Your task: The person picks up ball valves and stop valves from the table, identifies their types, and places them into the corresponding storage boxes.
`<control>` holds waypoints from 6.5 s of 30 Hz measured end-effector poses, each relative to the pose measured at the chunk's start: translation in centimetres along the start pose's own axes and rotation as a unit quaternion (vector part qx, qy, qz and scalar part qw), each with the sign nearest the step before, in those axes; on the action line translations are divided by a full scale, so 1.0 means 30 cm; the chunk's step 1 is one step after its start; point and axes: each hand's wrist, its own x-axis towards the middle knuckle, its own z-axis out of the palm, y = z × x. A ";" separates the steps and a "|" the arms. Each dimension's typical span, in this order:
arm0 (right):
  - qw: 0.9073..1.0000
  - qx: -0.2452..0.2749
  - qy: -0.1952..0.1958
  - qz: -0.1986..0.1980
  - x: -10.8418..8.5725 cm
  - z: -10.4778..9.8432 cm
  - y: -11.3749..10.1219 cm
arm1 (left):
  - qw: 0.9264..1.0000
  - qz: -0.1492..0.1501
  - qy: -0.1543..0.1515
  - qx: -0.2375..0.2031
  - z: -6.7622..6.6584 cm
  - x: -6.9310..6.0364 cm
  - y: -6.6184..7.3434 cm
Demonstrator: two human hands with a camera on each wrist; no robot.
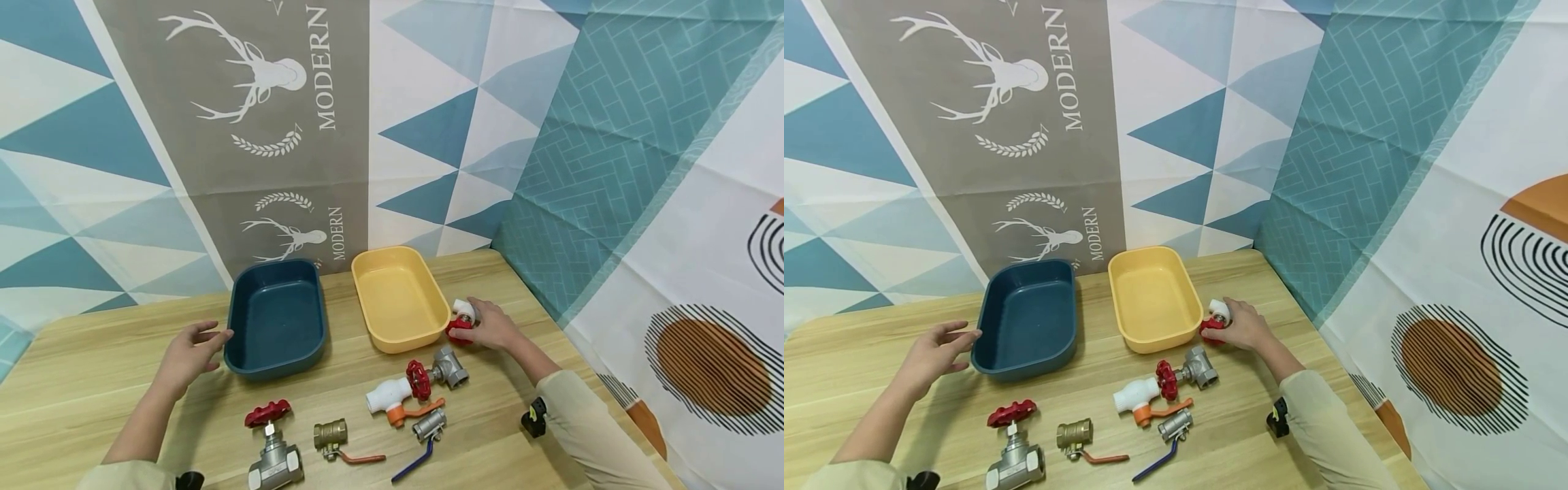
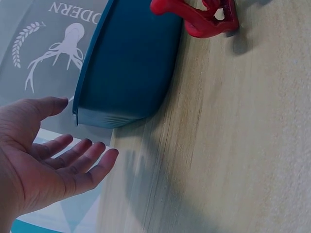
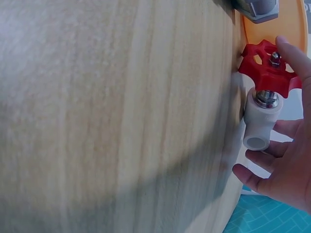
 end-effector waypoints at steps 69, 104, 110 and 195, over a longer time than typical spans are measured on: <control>0.993 0.112 0.034 -0.026 0.006 -0.004 0.030 | 0.999 -0.003 -0.002 -0.042 0.036 0.019 -0.006; 0.990 0.109 0.060 -0.063 -0.004 -0.098 -0.003 | 0.997 0.003 -0.014 -0.076 0.040 0.006 0.003; 0.989 0.115 0.056 -0.071 -0.001 -0.113 -0.023 | 0.997 0.002 -0.015 -0.070 0.036 0.010 0.004; 0.983 0.089 0.021 -0.158 0.093 -0.123 -0.376 | 0.996 0.007 -0.006 -0.086 0.046 0.015 -0.018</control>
